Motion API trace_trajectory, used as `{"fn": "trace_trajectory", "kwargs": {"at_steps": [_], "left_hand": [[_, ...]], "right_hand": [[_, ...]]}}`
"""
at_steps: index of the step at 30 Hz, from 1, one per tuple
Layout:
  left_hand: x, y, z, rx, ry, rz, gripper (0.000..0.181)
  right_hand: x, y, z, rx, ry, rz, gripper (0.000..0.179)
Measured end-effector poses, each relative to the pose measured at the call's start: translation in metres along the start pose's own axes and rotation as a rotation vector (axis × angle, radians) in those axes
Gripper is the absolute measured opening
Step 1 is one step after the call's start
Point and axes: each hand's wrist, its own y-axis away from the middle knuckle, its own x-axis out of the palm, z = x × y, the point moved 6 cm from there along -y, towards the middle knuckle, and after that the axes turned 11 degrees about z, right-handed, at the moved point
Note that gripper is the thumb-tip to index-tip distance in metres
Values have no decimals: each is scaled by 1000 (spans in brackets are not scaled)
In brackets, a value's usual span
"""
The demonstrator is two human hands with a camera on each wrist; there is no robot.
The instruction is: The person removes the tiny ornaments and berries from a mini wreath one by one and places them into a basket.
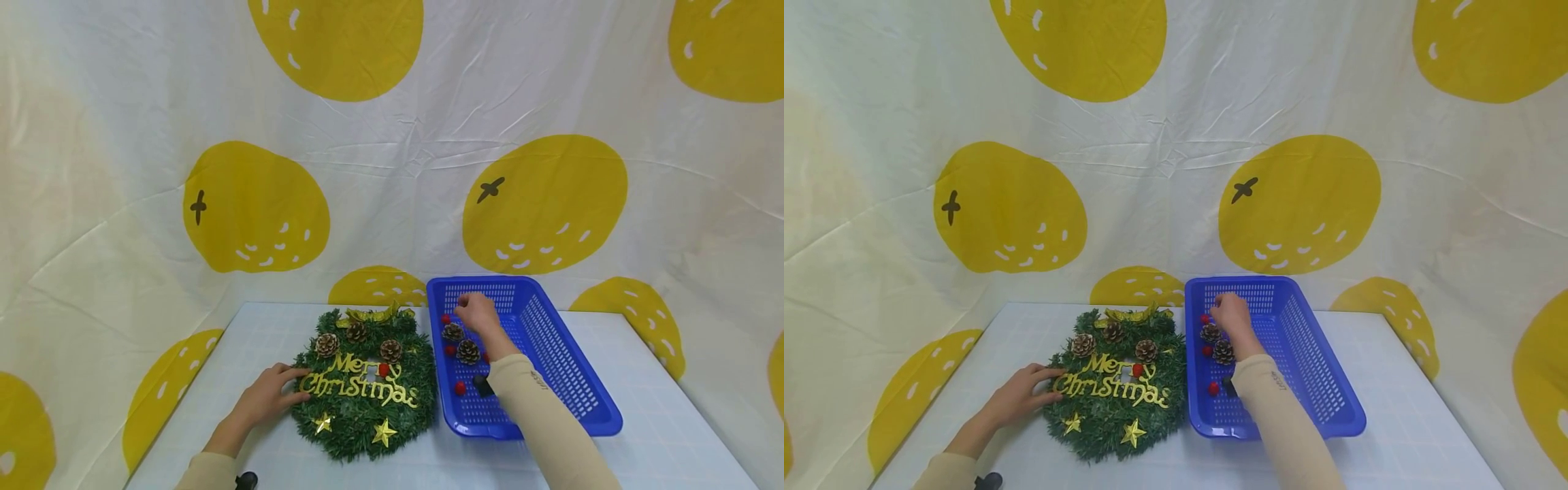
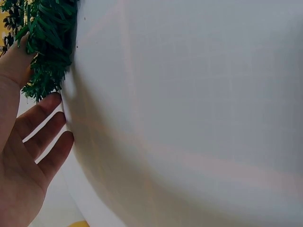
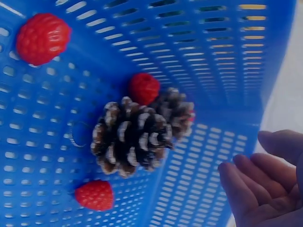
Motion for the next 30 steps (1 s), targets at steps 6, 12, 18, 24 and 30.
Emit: {"fn": "trace_trajectory", "kwargs": {"at_steps": [6, 12, 18, 24, 30], "left_hand": [[1, 0, 2, -5, 8, 0, 55], [2, 0, 3, -6, 12, 4, 55], [1, 0, 2, -10, 9, 4, 56], [0, 0, 1, -2, 7, -3, 56], [0, 0, 0, 5, 10, -8, 54]], "right_hand": [[-9, 2, 12, -31, -48, -47, 47], [-18, 13, 35, -98, -157, -60, 57], [-23, 34, 72, -173, -211, -81, 57], [-14, 50, 101, -226, -214, -77, 55], [3, 66, 124, -286, -181, -94, 58]]}}
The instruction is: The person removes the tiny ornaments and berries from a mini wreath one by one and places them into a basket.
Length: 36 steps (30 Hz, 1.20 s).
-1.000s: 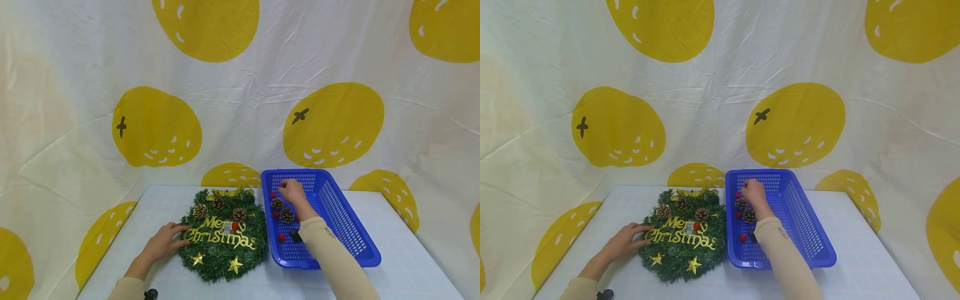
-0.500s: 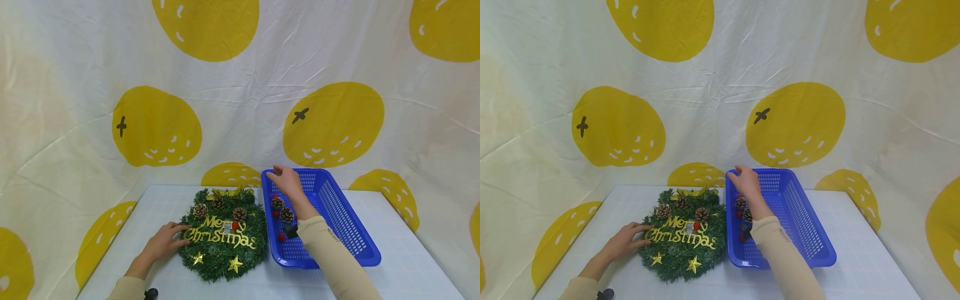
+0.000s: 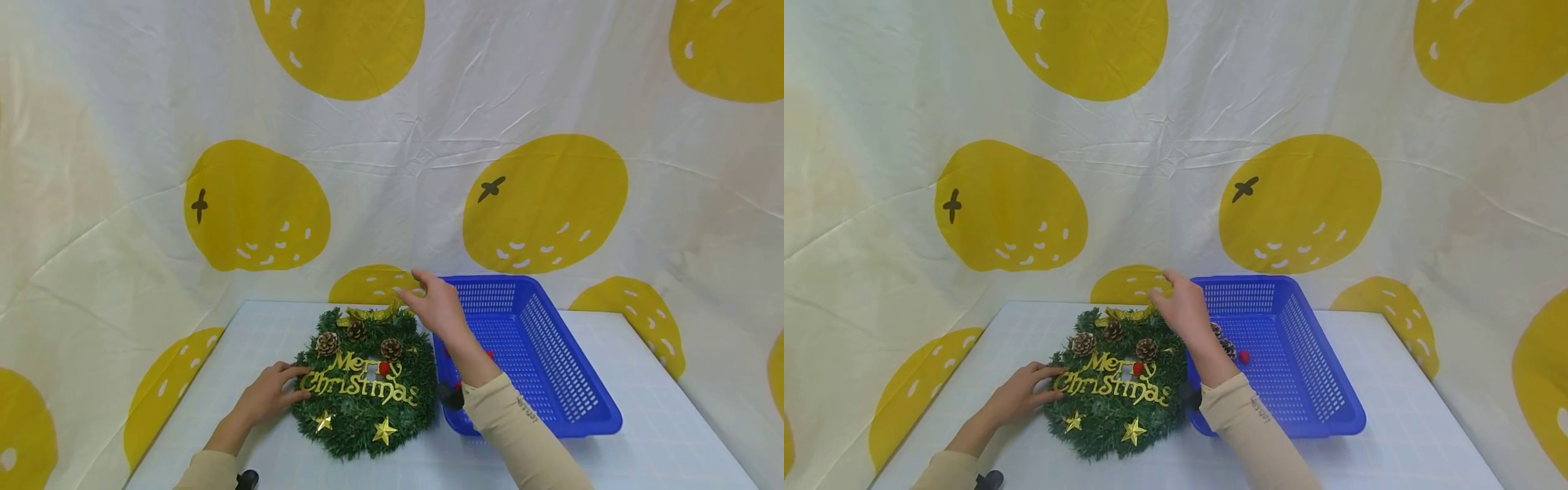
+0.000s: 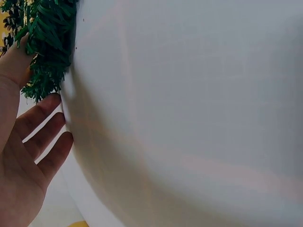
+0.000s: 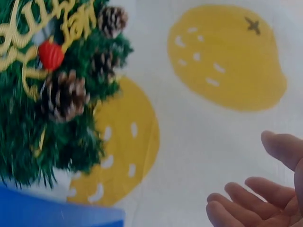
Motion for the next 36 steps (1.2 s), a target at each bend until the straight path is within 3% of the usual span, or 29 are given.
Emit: {"fn": "trace_trajectory", "kwargs": {"at_steps": [11, 29, 36], "left_hand": [[0, -1, 0, -8, 0, 7, 55], [0, 0, 1, -7, 10, -5, 55], [1, 0, 1, -24, 12, -1, 54]], "right_hand": [[37, 11, 11, -41, 49, -37, 55], [93, 15, 9, -77, -1, 84, 57], [118, 9, 9, -105, 56, 147, 58]]}}
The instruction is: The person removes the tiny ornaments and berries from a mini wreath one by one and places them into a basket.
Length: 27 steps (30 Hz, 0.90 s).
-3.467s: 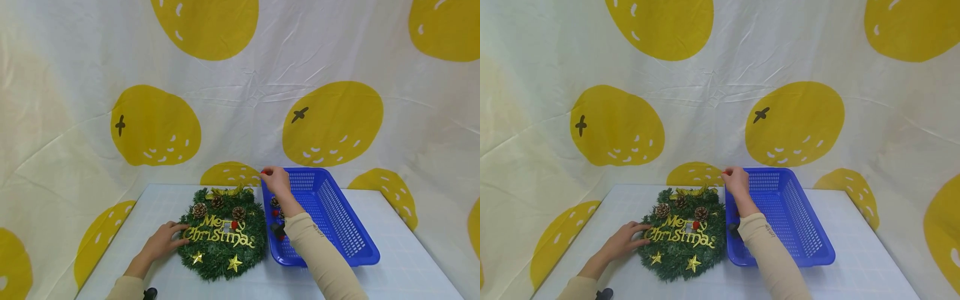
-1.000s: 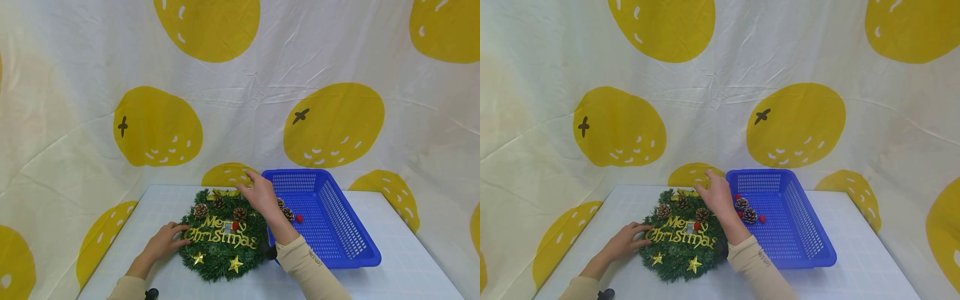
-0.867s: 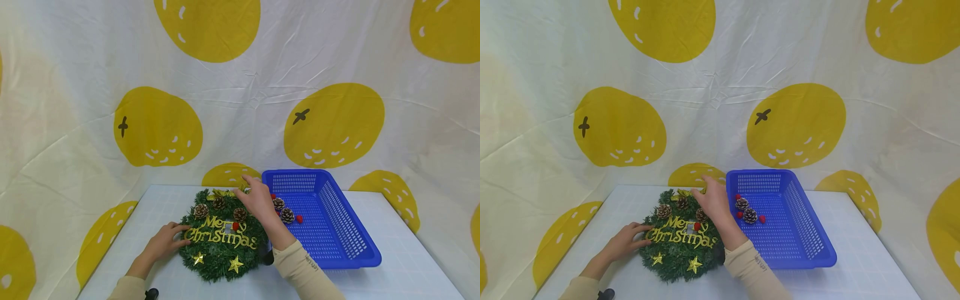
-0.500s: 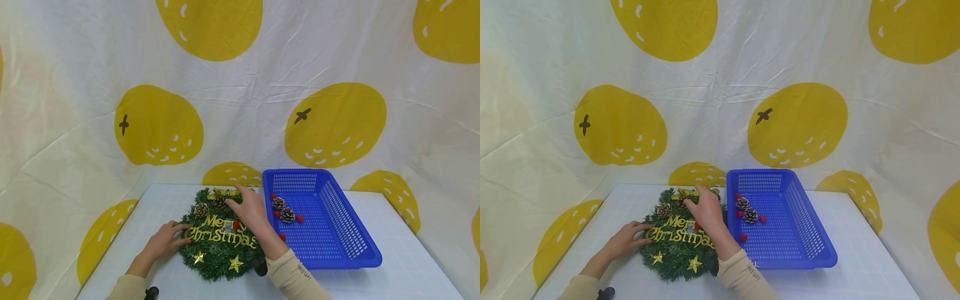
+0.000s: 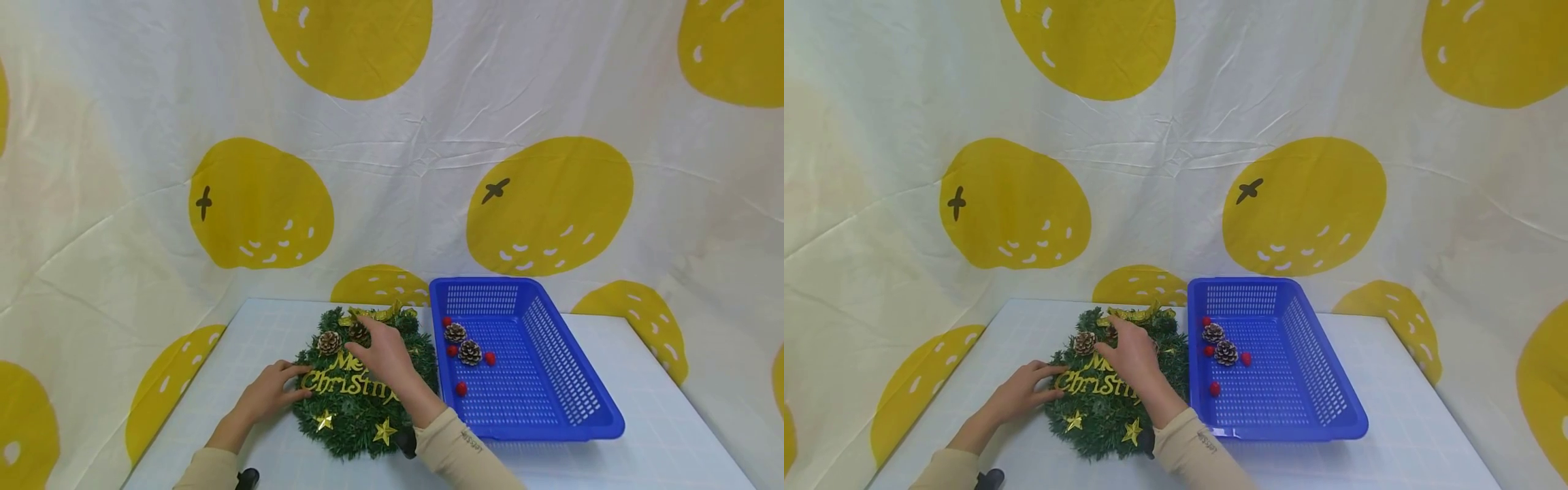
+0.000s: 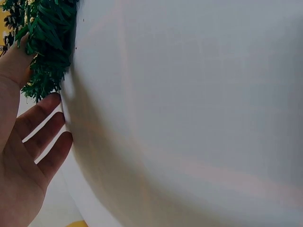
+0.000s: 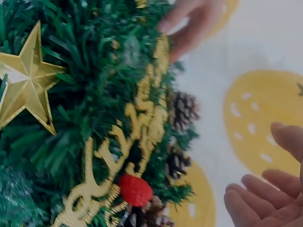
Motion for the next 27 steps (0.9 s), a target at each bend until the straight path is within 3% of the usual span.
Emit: {"fn": "trace_trajectory", "kwargs": {"at_steps": [6, 13, 18, 27], "left_hand": [[1, -1, 1, -3, 0, 7, 55], [1, -1, 3, 0, 0, 1, 54], [2, -2, 5, -6, -5, 3, 54], [2, -2, 4, -4, -6, -4, 54]], "right_hand": [[22, -11, -4, 13, 57, 64, 59], [44, -21, -5, -56, 107, 191, 64], [58, -31, -9, -48, 106, 195, 62], [73, -47, -11, -42, 139, 125, 66]]}}
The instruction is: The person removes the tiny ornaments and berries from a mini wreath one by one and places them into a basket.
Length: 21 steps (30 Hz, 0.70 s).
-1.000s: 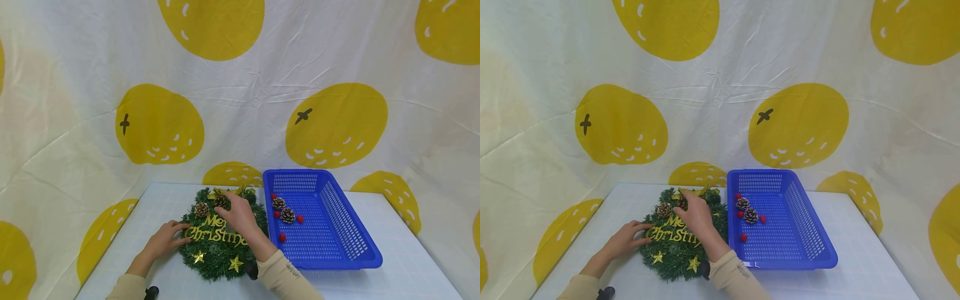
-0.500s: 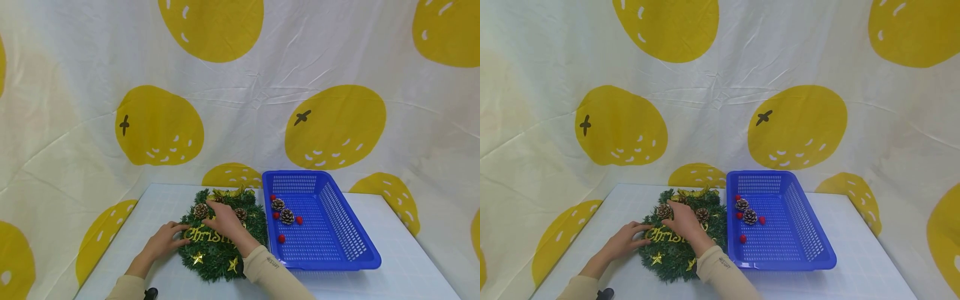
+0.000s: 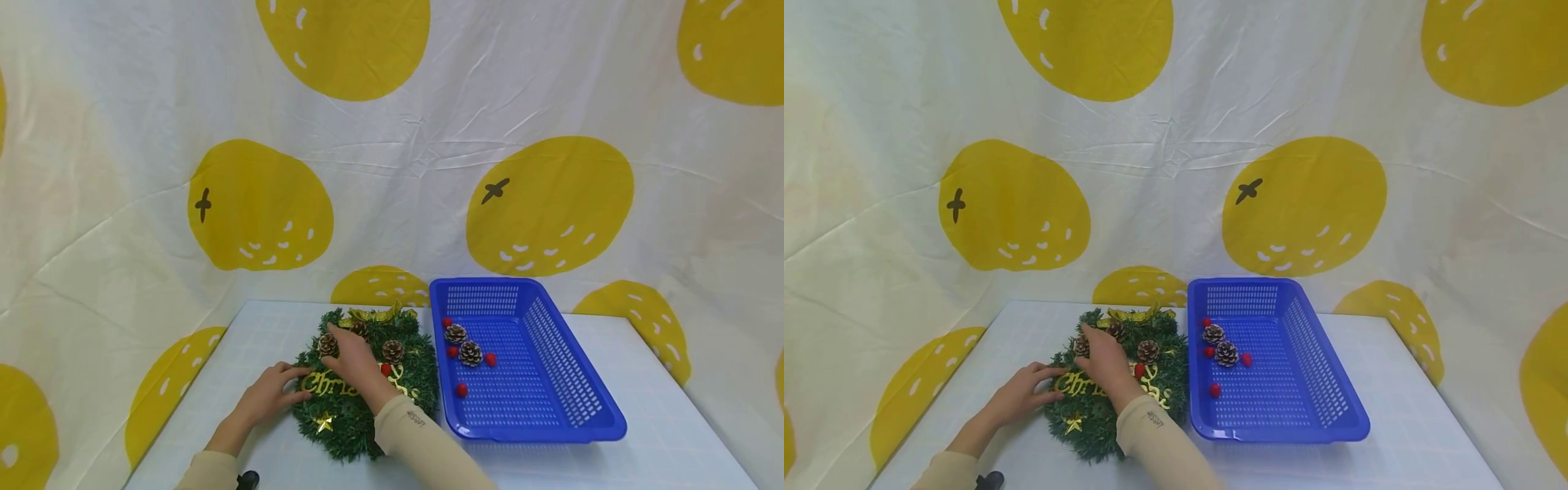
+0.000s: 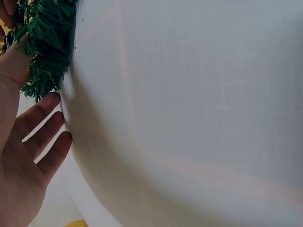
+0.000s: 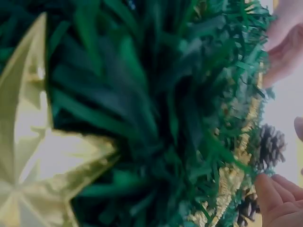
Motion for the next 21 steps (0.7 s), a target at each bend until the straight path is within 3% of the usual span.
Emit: {"fn": "trace_trajectory", "kwargs": {"at_steps": [9, 21], "left_hand": [[-1, 2, -5, 9, 4, -14, 53], [-3, 3, -7, 0, 3, -7, 53]], "right_hand": [[13, -4, 0, 37, 55, -4, 65], [16, -8, -3, 102, 118, -99, 49]]}}
